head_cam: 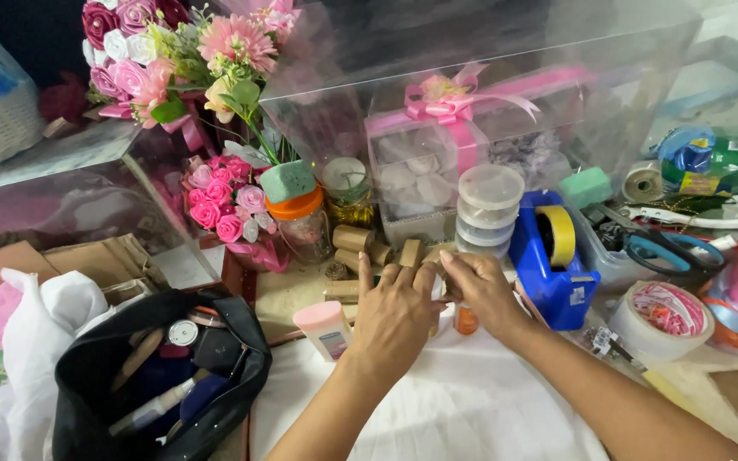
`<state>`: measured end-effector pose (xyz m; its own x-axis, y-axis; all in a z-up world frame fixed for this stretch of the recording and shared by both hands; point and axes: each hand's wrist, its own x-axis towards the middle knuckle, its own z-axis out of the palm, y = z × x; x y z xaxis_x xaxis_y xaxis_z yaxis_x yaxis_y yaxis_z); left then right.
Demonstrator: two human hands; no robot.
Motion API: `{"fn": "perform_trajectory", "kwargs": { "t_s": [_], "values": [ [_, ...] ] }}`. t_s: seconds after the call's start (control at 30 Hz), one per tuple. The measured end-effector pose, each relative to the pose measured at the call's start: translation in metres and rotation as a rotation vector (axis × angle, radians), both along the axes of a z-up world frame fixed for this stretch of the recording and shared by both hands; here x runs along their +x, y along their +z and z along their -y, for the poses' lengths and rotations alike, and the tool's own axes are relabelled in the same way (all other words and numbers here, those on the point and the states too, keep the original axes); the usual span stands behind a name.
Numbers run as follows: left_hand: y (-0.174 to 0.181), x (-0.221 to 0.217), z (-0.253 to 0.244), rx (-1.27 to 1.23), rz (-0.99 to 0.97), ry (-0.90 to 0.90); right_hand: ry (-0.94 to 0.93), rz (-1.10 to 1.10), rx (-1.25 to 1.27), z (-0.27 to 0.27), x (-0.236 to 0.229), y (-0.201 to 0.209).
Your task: The person arranges cosmetic bottles and other small items inside a pink cardboard box and a black makeup bag on a crowded workshop table.
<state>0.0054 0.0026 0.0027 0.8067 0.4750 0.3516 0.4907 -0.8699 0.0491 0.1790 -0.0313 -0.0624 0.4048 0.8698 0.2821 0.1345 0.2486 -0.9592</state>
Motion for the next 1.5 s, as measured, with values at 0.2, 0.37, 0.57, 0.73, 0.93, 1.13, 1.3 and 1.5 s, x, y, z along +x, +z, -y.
{"fn": "perform_trajectory", "kwargs": {
  "t_s": [0.2, 0.37, 0.57, 0.73, 0.93, 1.13, 1.3, 1.5],
  "values": [
    [-0.004, -0.001, -0.004, -0.022, -0.006, -0.040, 0.029, 0.116, 0.055, 0.007, -0.006, 0.015],
    [-0.015, -0.002, -0.008, 0.151, 0.132, -0.063, 0.083, -0.031, -0.027, 0.011, -0.005, 0.015],
    [-0.007, -0.010, -0.010, 0.055, 0.052, -0.026, 0.053, 0.080, 0.052, 0.009, -0.007, 0.014],
    [0.016, -0.015, -0.003, 0.016, 0.001, -0.023, -0.016, 0.175, 0.096, 0.011, -0.010, 0.015],
    [0.050, -0.032, -0.004, -0.071, -0.042, 0.023, 0.003, 0.139, 0.069, 0.025, -0.005, 0.034],
    [0.057, -0.046, -0.015, -0.148, -0.302, 0.179, 0.035, 0.019, 0.054, 0.026, -0.002, 0.030],
    [0.054, -0.042, -0.017, -0.225, -0.289, 0.201, 0.050, 0.103, 0.105, 0.023, 0.001, 0.024],
    [0.052, -0.043, -0.013, -0.222, -0.283, 0.195, 0.041, 0.105, 0.072, 0.029, 0.000, 0.031]
  ]
}}
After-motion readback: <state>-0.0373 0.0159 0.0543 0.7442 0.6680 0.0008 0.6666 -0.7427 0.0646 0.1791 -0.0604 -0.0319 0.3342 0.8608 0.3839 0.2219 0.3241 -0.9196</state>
